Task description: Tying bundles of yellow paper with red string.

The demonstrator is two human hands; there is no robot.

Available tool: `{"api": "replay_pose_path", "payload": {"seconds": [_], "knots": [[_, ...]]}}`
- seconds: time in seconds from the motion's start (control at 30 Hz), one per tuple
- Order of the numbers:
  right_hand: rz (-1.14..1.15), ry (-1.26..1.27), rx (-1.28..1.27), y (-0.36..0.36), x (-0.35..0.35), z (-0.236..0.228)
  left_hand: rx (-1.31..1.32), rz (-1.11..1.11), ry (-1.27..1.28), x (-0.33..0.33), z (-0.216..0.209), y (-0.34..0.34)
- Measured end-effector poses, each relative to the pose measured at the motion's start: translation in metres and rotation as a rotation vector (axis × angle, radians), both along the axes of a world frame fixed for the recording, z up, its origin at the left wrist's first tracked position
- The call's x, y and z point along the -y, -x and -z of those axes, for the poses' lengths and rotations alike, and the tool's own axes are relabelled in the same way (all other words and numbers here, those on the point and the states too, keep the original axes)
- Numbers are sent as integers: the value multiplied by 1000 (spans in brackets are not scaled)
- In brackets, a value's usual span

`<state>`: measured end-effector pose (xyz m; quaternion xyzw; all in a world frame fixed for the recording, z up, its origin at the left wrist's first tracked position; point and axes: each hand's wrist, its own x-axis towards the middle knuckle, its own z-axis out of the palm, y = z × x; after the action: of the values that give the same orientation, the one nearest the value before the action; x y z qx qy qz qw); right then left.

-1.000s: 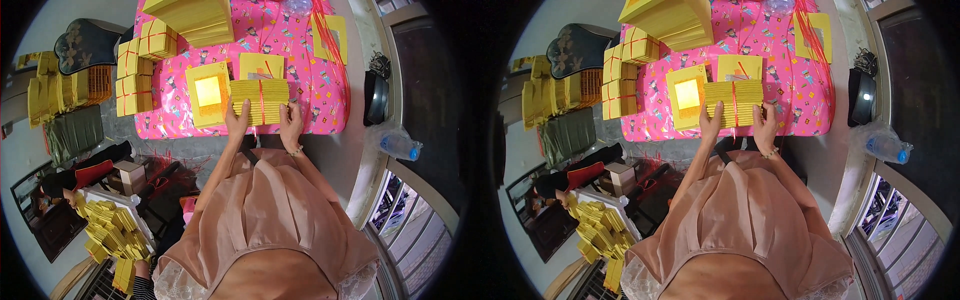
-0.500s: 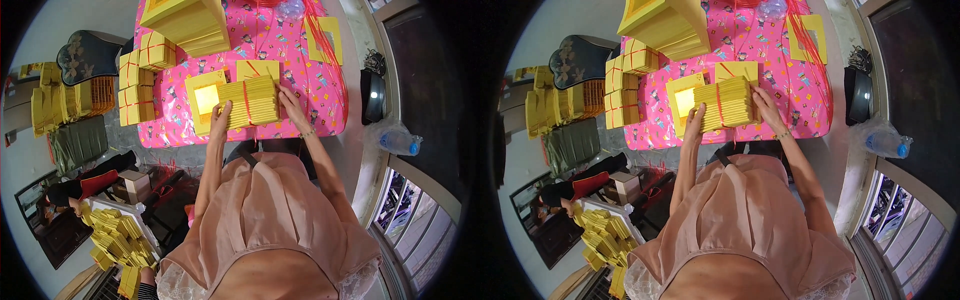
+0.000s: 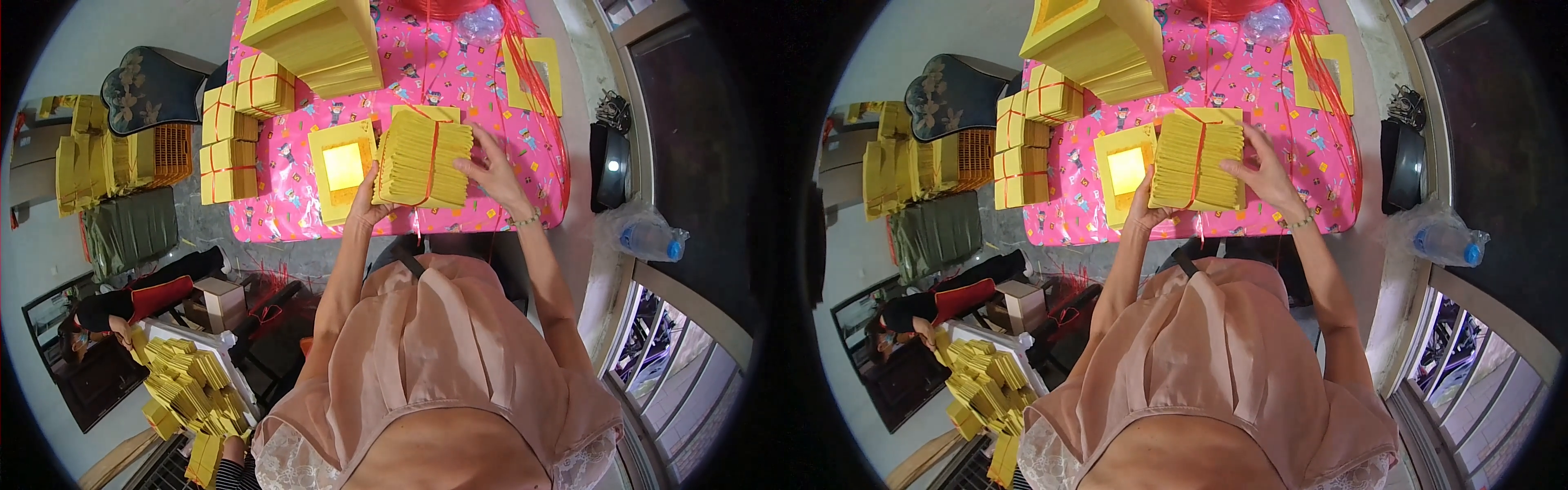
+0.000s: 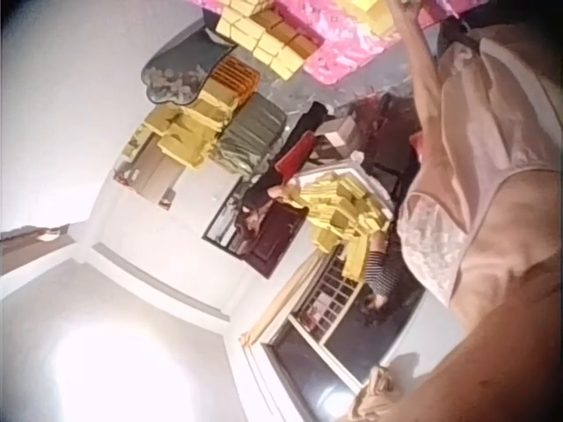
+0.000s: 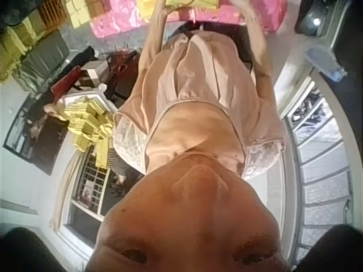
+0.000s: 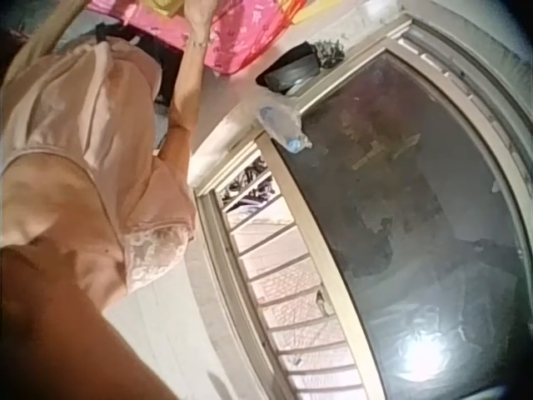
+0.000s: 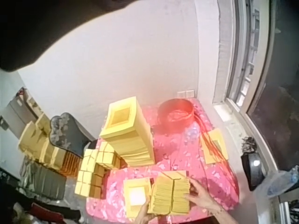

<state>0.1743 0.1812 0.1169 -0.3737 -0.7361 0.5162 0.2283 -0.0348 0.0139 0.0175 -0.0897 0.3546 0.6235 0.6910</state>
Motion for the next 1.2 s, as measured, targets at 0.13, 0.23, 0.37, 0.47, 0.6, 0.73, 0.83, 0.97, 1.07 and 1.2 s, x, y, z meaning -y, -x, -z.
{"api": "replay_pose_path", "payload": {"seconds": [0.13,0.23,0.37,0.47,0.6,0.73,0.83,0.97,1.07,1.2], "knots": [[-124,382,-281,-1,8,-1,44,2,-23,11,-10,4],[-74,423,-272,-1,10,6,54,-1,-179,35,-26,11],[113,697,-391,5,24,10,-193,-62,-167,57,-46,9],[86,818,-352,5,34,34,-735,128,73,59,-64,5],[133,1108,-333,0,46,63,-774,136,332,52,-71,2],[41,1155,-118,-10,35,93,-891,216,462,45,-49,-2],[84,933,160,-26,22,105,-1018,291,590,33,-42,-8],[-6,559,622,-15,-4,94,-1181,229,605,24,-53,-23],[111,306,138,3,12,69,-1453,-140,604,29,-17,-45],[-99,25,-23,24,31,50,-1113,-357,245,10,-25,-60]]}}
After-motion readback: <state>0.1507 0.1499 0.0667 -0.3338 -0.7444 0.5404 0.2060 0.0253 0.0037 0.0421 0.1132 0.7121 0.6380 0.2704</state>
